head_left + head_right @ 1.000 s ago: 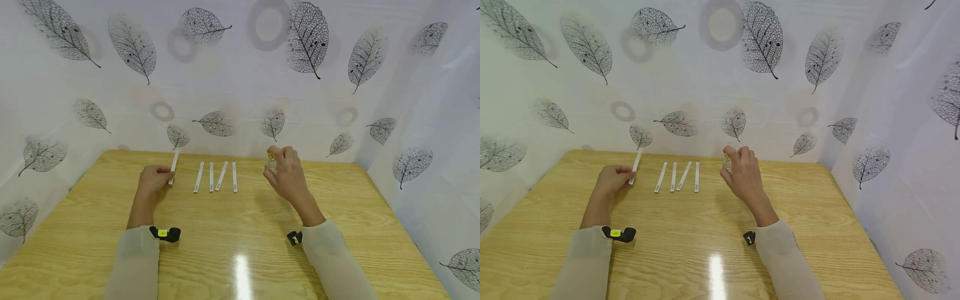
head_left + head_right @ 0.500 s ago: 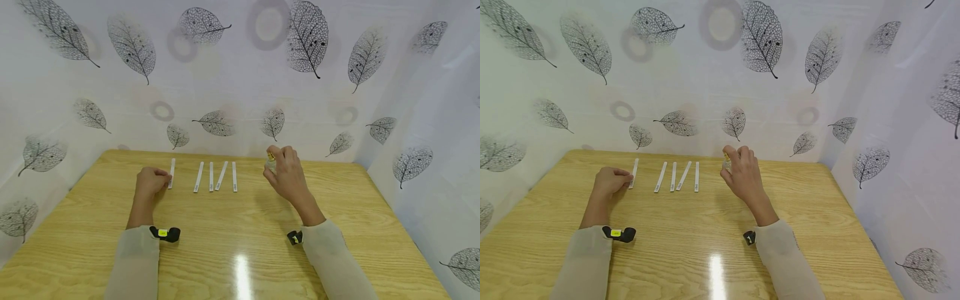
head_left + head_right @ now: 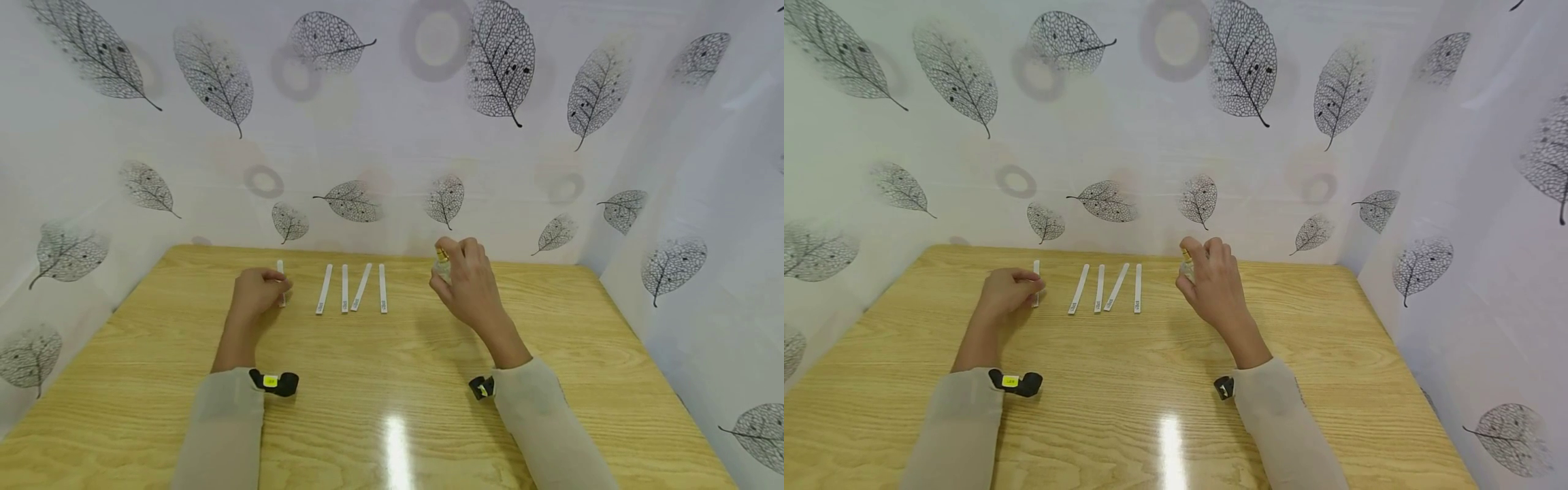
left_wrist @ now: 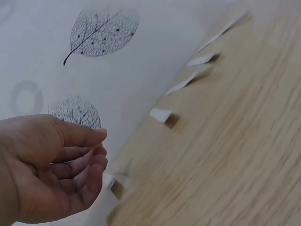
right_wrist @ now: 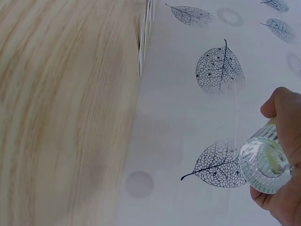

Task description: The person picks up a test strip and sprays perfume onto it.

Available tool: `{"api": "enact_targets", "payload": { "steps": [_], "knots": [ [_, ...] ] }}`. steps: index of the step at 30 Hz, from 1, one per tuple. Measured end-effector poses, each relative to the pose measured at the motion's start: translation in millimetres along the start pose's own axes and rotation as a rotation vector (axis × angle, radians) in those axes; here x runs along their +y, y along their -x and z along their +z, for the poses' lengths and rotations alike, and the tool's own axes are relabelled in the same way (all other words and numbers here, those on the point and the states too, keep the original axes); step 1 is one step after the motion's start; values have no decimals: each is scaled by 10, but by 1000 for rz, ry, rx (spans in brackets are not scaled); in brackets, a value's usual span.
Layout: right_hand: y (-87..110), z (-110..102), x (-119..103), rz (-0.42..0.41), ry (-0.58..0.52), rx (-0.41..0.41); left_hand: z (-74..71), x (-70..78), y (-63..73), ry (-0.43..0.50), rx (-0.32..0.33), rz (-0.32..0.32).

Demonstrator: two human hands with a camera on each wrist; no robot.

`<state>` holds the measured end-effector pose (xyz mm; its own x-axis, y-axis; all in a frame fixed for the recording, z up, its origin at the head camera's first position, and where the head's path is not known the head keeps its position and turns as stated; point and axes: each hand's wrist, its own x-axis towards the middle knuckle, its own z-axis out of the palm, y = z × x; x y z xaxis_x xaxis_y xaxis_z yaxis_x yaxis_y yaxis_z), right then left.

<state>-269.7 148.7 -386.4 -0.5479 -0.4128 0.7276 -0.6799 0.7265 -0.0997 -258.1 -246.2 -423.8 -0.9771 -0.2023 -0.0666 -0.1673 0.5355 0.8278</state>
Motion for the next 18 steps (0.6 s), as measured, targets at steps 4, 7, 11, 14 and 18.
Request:
{"api": "enact_targets", "payload": {
  "steps": [4, 7, 11, 14, 18],
  "knots": [
    [-2, 2, 5, -8, 1, 9, 90, 94, -17, 31, -84, 47],
    [-5, 0, 9, -13, 3, 17, 176, 141, -35, -19, -125, 69],
    [-4, -4, 12, -10, 3, 15, 272, 181, -46, -83, -190, 75],
    [-6, -11, 8, -5, 3, 11, 316, 188, -55, -119, -233, 59],
    [-12, -20, 3, -8, 2, 12, 336, 180, -73, -160, -277, 22]
  ]
}}
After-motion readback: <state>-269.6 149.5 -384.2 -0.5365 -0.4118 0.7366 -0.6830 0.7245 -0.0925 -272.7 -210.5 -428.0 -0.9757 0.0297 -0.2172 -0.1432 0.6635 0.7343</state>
